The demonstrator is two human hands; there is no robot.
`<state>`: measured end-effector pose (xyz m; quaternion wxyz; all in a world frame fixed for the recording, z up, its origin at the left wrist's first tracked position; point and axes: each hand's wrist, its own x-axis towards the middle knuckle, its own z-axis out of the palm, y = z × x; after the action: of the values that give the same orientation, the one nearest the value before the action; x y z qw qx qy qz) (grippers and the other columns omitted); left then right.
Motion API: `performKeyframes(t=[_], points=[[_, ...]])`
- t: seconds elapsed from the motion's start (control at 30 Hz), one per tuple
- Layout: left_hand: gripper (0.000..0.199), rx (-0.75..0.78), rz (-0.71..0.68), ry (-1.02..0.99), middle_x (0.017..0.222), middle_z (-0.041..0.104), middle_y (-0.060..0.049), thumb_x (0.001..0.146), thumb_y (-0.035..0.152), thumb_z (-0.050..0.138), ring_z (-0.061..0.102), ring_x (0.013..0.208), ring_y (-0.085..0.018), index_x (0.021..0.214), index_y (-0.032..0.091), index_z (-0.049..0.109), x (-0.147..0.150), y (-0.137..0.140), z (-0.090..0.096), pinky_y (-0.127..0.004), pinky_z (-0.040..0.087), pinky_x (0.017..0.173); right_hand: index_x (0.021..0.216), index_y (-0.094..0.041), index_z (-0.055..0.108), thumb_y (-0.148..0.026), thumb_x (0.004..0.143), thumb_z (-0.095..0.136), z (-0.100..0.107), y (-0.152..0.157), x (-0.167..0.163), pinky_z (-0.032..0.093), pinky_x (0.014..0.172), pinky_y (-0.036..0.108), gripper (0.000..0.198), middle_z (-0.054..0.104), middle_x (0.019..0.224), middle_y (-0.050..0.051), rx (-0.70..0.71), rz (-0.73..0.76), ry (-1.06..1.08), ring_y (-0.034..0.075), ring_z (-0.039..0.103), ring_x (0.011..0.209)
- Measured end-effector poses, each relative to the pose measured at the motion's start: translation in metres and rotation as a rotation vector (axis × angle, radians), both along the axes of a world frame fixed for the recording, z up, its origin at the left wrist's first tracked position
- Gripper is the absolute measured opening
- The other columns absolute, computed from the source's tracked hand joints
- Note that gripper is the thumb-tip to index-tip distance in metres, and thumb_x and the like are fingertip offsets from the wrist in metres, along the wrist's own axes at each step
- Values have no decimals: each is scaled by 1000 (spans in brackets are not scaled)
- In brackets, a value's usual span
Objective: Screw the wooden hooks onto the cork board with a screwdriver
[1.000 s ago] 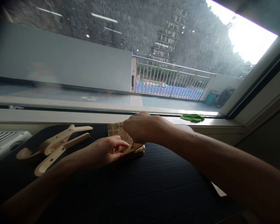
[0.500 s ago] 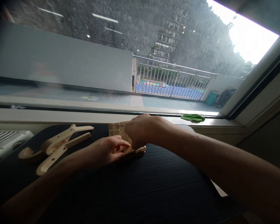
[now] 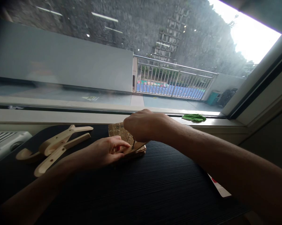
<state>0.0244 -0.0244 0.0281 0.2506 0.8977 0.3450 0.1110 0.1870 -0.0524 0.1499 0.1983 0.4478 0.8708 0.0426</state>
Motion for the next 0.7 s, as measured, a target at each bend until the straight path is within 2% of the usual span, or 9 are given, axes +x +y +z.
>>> performKeyframes(t=[0.17, 0.33, 0.5, 0.6, 0.7], points=[[31, -5, -21, -14, 88, 60, -3, 81, 42, 48, 54, 70, -14, 102, 26, 64, 0, -1, 1, -22, 39, 60, 77, -15, 63, -14, 78, 52, -1, -1, -2, 29, 54, 24, 11, 64, 72, 3, -8, 15, -21, 11, 48, 58], [30, 25, -39, -19, 88, 61, -2, 80, 35, 49, 54, 68, -13, 104, 24, 64, -1, -2, 0, -22, 37, 59, 81, -14, 62, -17, 82, 49, -5, -3, -4, 30, 55, 24, 13, 63, 71, 3, 6, 33, 0, 10, 48, 58], [33, -31, -49, -16, 88, 62, -2, 81, 40, 48, 55, 66, -12, 106, 24, 63, -1, -2, 1, -21, 36, 56, 90, -18, 62, -30, 74, 60, -3, -5, -5, 30, 53, 24, 21, 64, 77, 2, 0, -50, 4, 14, 52, 64], [31, -37, -40, -24, 87, 61, -1, 81, 39, 48, 55, 67, -12, 104, 26, 64, -1, -2, 2, -21, 37, 57, 92, -18, 62, -25, 74, 59, -2, -6, -3, 30, 53, 24, 19, 64, 79, 3, -19, -71, -13, 14, 52, 65], [30, -3, -29, -23, 85, 60, -1, 80, 38, 49, 54, 67, -13, 103, 27, 64, 0, -2, 1, -21, 37, 57, 88, -16, 63, -15, 74, 56, -4, -6, 0, 31, 56, 24, 15, 64, 81, 3, -1, -25, -4, 13, 52, 68]])
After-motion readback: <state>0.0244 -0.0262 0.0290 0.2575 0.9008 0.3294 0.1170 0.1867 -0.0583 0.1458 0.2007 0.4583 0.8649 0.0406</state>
